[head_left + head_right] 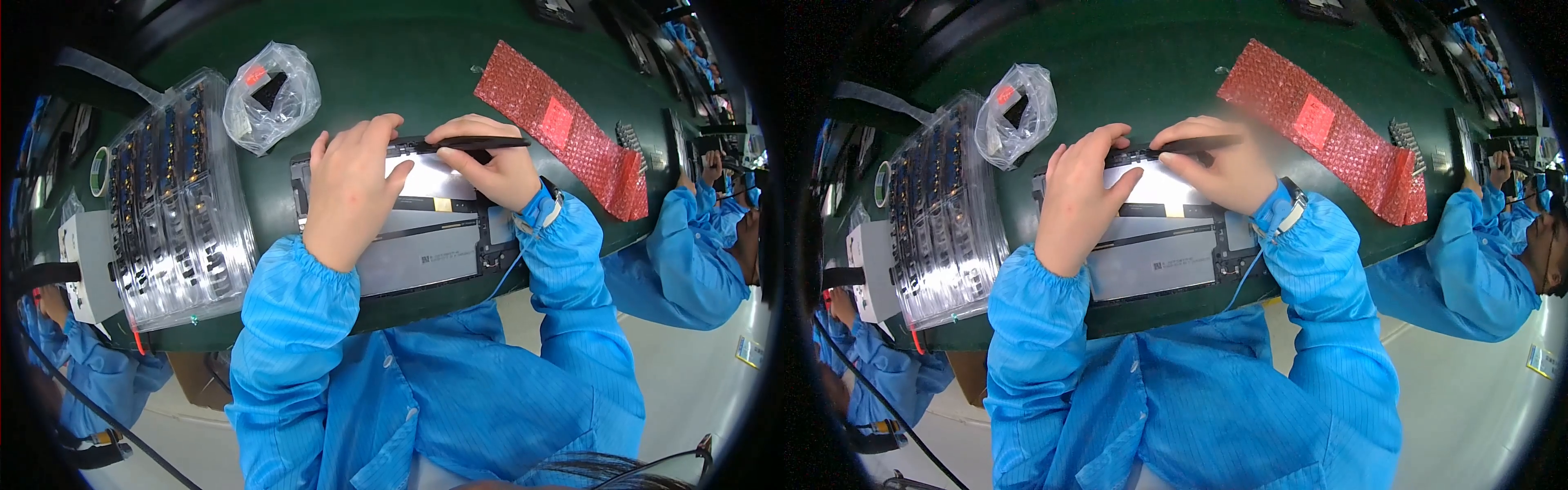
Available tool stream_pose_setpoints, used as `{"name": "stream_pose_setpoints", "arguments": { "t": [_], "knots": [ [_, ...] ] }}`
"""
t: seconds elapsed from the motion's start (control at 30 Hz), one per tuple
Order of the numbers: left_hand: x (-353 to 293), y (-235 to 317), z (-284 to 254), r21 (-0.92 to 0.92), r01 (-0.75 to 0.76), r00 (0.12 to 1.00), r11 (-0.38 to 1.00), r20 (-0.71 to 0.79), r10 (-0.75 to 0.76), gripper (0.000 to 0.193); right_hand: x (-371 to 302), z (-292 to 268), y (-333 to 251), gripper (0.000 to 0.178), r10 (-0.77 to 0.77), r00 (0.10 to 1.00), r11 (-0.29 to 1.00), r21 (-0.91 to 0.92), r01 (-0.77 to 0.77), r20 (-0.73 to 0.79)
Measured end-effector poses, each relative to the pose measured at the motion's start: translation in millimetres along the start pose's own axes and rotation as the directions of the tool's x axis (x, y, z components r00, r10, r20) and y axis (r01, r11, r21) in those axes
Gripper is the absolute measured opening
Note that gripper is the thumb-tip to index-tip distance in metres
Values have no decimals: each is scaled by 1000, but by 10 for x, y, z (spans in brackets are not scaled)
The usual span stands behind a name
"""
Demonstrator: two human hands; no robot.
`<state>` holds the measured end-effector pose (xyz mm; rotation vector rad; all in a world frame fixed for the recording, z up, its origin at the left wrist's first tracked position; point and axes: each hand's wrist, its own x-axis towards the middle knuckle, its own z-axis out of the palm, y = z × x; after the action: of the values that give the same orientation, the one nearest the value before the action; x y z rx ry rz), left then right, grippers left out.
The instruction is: The person assembles the internal components of a tablet by placing a battery, ribbon cables, and a screen into a tablet frame, using tweezers to manipulate the ribbon cables.
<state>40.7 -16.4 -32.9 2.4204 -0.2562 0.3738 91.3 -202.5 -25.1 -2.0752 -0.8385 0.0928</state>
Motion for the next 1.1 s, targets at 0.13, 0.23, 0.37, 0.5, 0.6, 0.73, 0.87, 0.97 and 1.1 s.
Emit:
{"name": "stream_pose_setpoints", "arguments": {
  "t": [0.13,0.23,0.37,0.5,0.6,0.73,0.87,0.97,1.1],
  "knots": [
    [-11,3,-37,-7,21,1000,1000,20,-21,33,-2,-13,-42,19,65,998,994,89,-64,-7],
    [-15,-60,-15,-12,37,998,999,45,-36,31,-25,20,25,20,47,998,987,154,-39,-49],
    [-21,-35,-4,60,15,1000,998,-11,-14,26,-44,-28,-60,20,93,984,930,366,-31,-154],
    [-6,-103,-3,61,23,999,998,-25,-22,25,-37,-81,-283,22,55,970,867,493,70,-235],
    [44,-129,-54,-10,27,998,1000,61,-27,24,-65,-71,-414,22,15,968,851,512,120,-251],
    [-189,-18,-197,145,-64,991,987,-111,81,45,-2,33,-370,20,60,971,836,543,77,-230],
    [-497,194,-965,296,-55,998,954,53,41,45,-132,-51,-222,15,53,943,837,530,137,-328],
    [-333,-309,-1518,488,77,997,869,-36,-68,33,-139,-54,-144,12,-18,900,757,582,297,-436],
    [-42,-1392,-1963,556,215,966,803,-242,-91,23,-74,45,-232,7,-53,910,787,543,292,-412]
  ]
}}
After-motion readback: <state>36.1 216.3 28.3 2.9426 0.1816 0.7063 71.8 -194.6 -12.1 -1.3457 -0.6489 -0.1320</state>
